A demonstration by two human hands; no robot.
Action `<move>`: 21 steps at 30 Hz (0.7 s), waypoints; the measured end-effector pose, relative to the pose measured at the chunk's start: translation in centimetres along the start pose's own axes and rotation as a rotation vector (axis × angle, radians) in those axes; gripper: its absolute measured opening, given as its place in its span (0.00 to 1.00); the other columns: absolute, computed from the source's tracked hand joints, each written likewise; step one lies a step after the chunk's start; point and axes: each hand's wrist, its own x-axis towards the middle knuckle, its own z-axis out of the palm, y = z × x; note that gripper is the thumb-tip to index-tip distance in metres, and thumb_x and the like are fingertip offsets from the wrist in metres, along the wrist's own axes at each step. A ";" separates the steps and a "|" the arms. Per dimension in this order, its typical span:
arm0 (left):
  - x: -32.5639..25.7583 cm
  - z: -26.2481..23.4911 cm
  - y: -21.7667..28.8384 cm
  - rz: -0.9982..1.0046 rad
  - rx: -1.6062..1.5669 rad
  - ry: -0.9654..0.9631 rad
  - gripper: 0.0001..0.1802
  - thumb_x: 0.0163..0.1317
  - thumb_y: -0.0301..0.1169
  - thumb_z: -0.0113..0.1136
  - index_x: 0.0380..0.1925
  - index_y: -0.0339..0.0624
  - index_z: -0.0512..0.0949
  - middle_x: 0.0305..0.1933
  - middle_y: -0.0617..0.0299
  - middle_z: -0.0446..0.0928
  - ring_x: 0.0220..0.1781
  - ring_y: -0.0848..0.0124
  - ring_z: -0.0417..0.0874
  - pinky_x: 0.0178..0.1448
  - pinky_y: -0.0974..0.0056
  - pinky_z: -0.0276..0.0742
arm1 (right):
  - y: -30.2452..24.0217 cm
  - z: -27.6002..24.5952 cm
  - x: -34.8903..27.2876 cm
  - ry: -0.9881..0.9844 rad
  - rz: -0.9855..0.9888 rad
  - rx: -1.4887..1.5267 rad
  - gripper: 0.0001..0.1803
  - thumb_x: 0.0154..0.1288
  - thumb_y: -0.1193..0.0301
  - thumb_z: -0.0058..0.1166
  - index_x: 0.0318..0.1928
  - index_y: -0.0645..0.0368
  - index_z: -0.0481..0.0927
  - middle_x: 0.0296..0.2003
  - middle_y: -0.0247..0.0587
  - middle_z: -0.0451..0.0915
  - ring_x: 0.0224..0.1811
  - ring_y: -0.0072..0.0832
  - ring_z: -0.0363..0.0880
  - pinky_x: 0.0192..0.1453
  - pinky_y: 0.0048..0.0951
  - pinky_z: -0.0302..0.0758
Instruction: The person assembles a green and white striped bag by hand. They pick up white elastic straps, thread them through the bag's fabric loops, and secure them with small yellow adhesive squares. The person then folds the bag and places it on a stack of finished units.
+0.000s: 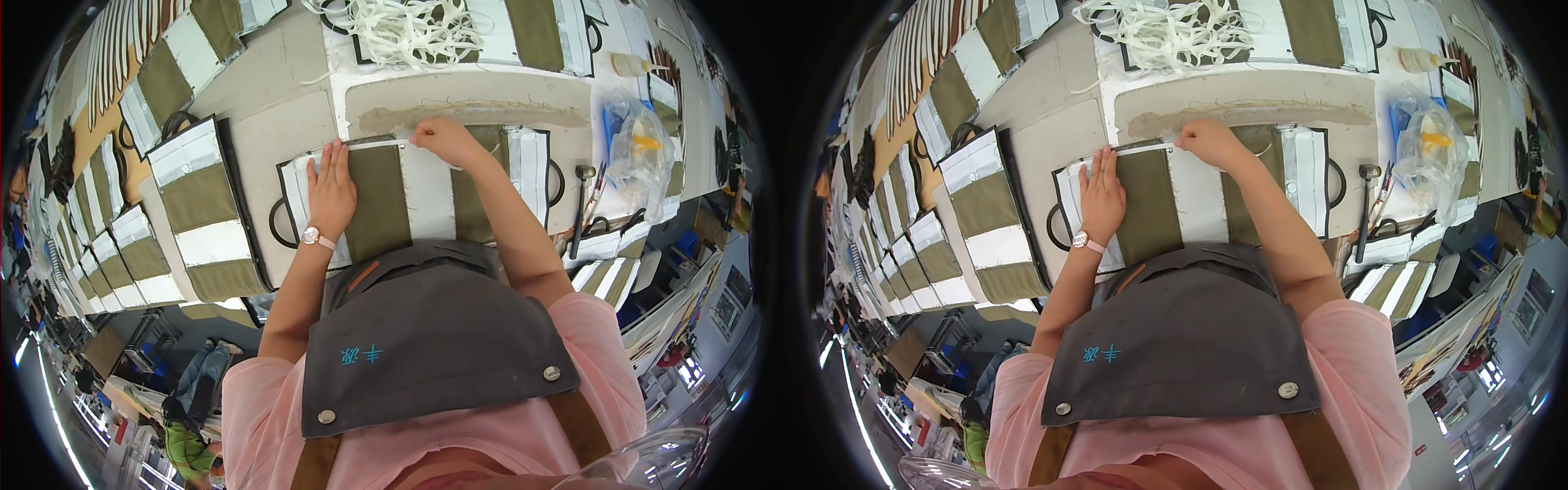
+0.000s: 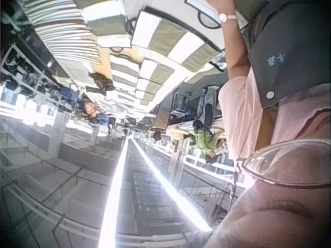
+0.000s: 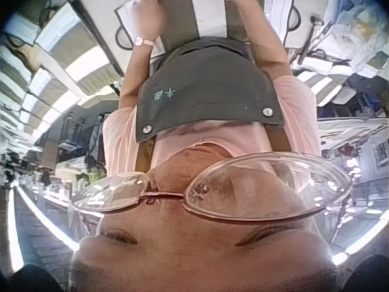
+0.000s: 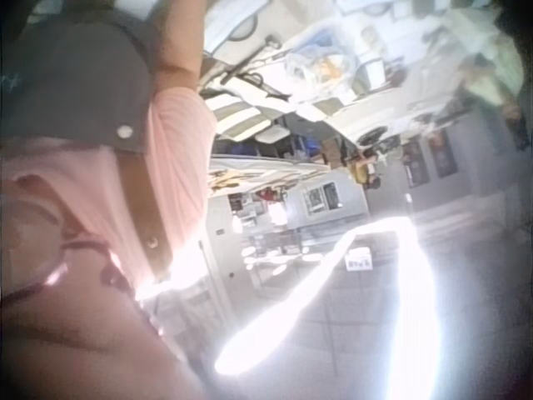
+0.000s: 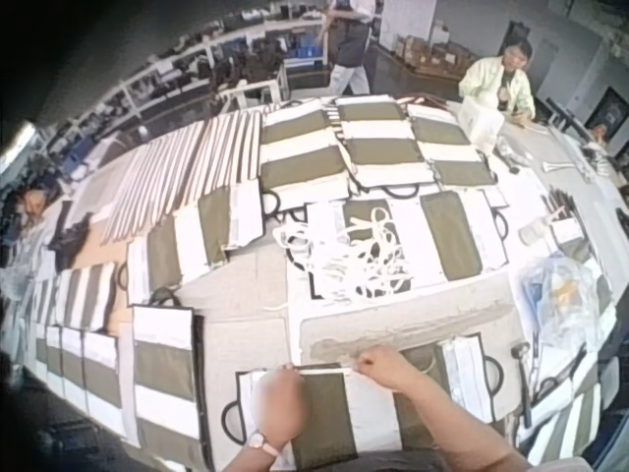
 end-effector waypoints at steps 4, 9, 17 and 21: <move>0.0 0.0 -0.2 0.008 0.008 -0.017 0.31 0.58 0.23 0.48 0.65 0.37 0.61 0.72 0.53 0.60 0.74 0.58 0.58 0.73 0.41 0.47 | 0.0 0.7 0.2 0.057 -0.008 -0.099 0.14 0.60 0.62 0.58 0.25 0.60 0.77 0.25 0.46 0.78 0.30 0.44 0.76 0.35 0.43 0.70; -0.1 0.3 -0.9 0.009 -0.105 0.144 0.27 0.58 0.22 0.52 0.60 0.35 0.65 0.68 0.44 0.60 0.69 0.47 0.63 0.71 0.46 0.57 | -0.4 1.4 0.5 0.110 0.013 -0.234 0.13 0.61 0.62 0.57 0.26 0.58 0.78 0.27 0.46 0.79 0.33 0.44 0.77 0.37 0.44 0.72; -0.4 -0.8 -1.0 0.063 -0.077 0.145 0.22 0.57 0.22 0.56 0.54 0.32 0.71 0.58 0.45 0.66 0.64 0.46 0.65 0.67 0.50 0.65 | 0.1 1.6 0.3 0.141 -0.020 -0.217 0.13 0.61 0.62 0.56 0.26 0.58 0.77 0.27 0.46 0.79 0.33 0.44 0.77 0.37 0.45 0.71; -0.4 -0.7 -1.2 0.074 -0.066 0.146 0.24 0.57 0.22 0.56 0.55 0.32 0.69 0.57 0.45 0.67 0.64 0.46 0.65 0.67 0.49 0.64 | -0.1 0.8 0.1 0.089 -0.021 -0.100 0.14 0.60 0.63 0.58 0.24 0.60 0.76 0.23 0.44 0.77 0.28 0.40 0.75 0.34 0.40 0.70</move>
